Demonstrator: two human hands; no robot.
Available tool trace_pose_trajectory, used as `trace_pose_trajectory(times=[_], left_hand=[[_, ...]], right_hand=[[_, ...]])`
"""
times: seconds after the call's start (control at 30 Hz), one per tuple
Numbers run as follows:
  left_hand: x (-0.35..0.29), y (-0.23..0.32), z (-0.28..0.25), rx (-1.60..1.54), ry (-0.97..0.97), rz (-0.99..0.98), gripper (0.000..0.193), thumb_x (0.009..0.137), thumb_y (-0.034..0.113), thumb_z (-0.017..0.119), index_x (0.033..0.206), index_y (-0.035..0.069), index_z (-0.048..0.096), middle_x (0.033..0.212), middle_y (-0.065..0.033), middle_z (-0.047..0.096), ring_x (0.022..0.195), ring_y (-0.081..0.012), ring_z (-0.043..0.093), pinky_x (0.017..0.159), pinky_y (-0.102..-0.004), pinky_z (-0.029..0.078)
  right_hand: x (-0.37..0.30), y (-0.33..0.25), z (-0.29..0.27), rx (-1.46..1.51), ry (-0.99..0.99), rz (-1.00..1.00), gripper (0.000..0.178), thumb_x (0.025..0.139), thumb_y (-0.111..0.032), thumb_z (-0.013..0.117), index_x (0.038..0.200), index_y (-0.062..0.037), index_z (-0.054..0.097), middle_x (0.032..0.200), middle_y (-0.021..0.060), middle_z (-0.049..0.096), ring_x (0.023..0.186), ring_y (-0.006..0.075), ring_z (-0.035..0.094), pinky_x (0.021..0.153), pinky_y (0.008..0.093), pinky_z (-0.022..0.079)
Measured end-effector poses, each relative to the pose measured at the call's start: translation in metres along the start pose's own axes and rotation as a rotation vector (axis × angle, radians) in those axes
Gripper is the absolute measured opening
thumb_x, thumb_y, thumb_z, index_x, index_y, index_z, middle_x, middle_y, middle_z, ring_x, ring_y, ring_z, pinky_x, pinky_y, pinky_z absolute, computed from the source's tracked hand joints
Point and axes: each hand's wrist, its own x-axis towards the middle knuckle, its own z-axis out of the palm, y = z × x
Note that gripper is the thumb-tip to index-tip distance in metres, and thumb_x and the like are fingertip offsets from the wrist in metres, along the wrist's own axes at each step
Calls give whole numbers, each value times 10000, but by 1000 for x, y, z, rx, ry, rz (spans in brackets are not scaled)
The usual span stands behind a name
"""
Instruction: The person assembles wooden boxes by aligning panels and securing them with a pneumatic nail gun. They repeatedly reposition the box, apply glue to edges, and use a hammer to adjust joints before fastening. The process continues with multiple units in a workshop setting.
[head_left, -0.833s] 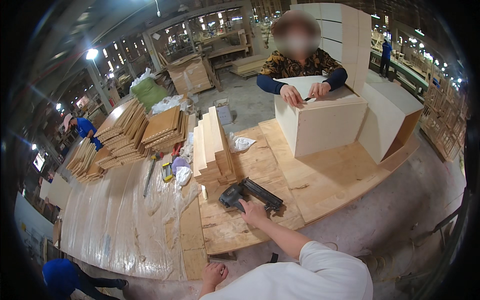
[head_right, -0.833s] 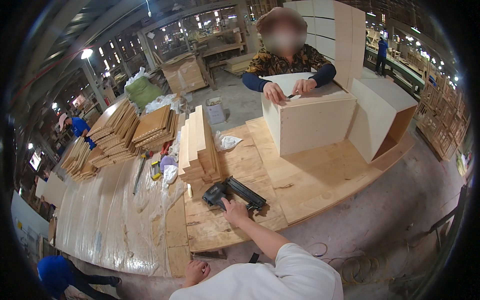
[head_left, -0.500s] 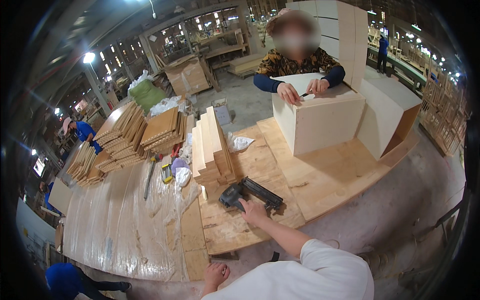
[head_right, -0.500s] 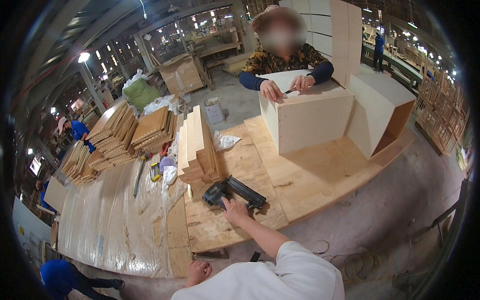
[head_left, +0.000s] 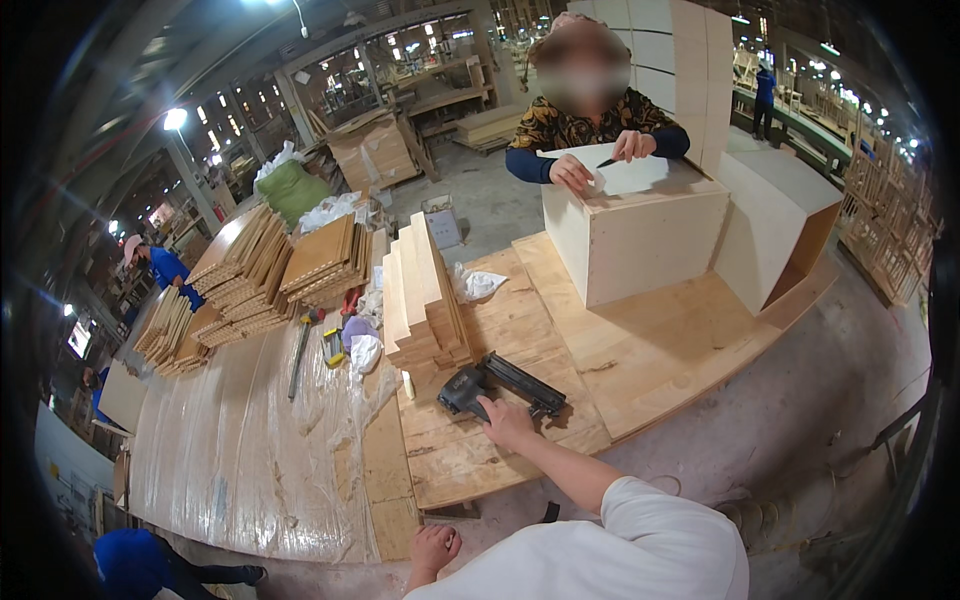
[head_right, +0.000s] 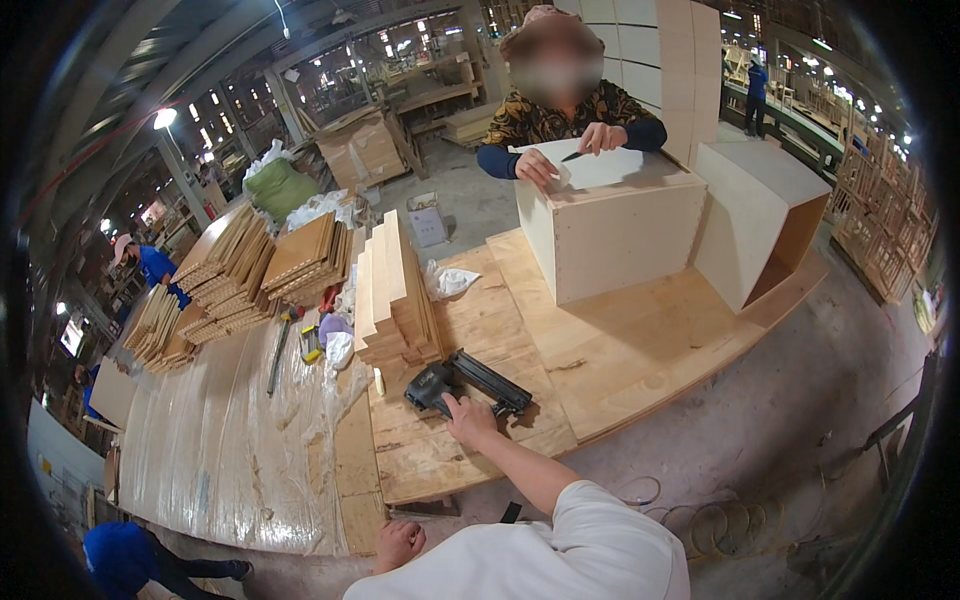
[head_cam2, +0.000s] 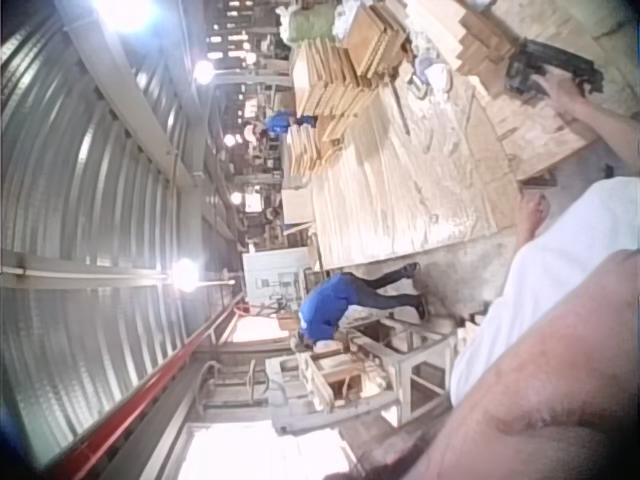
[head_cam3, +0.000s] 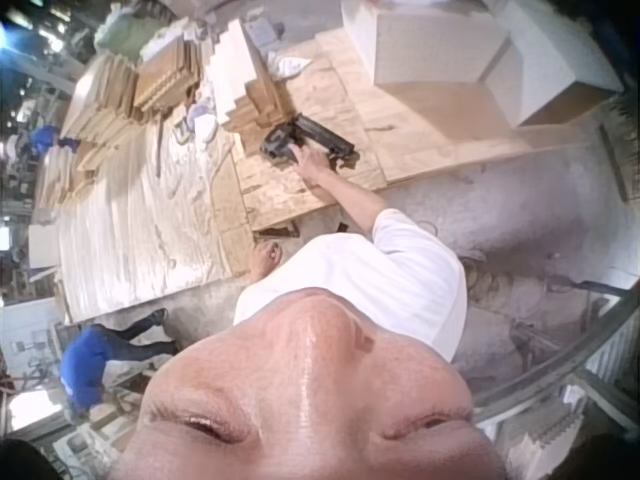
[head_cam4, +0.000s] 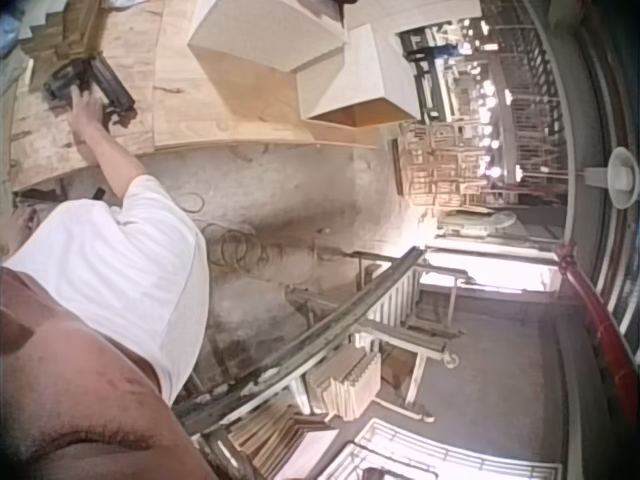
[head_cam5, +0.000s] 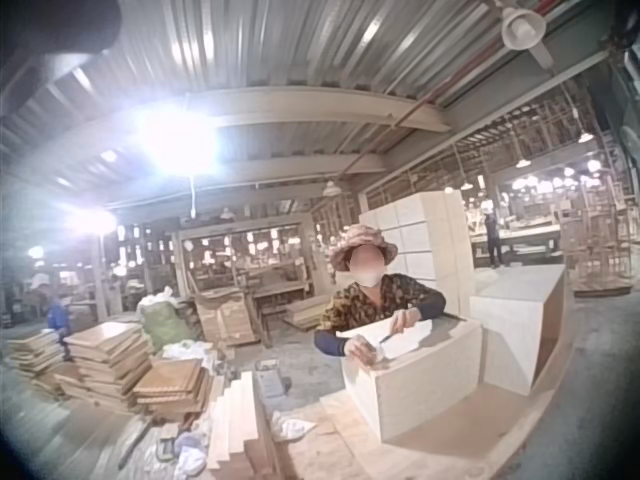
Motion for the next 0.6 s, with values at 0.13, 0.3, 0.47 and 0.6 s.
trace_pose_trajectory(times=[0.13, 0.3, 0.47, 0.6], left_hand=[[1, 1, 0, 12, 4, -2, 136, 744, 239, 654, 638, 162, 619, 617, 15, 605, 628, -171, 597, 642, -313, 414], [0, 2, -1, 14, -26, -19, 136, 744, 230, 652, 634, 160, 615, 611, 8, 601, 631, -177, 599, 642, -316, 418], [-3, 1, 0, 2, -5, -27, 131, 733, 233, 658, 637, 156, 614, 627, -3, 607, 648, -190, 606, 656, -323, 429], [1, 0, 2, -24, 14, -10, 127, 727, 235, 664, 646, 151, 614, 631, -7, 606, 654, -195, 607, 658, -326, 431]], right_hand=[[1, 0, 0, 4, -18, 8, 584, 822, -287, 586, 1365, -148, 423, 998, 143, 623, 961, 308, 608, 817, 436, 460], [2, 1, -2, 16, -46, 8, 584, 837, -291, 574, 1378, -144, 409, 1026, 150, 613, 983, 308, 597, 831, 435, 448], [0, -5, -6, 13, -125, 18, 588, 870, -297, 553, 1408, -141, 375, 1092, 159, 585, 1031, 302, 575, 863, 430, 419], [0, 2, -1, 12, 0, 7, 583, 820, -283, 582, 1365, -152, 422, 1011, 153, 619, 963, 315, 604, 821, 439, 456]])
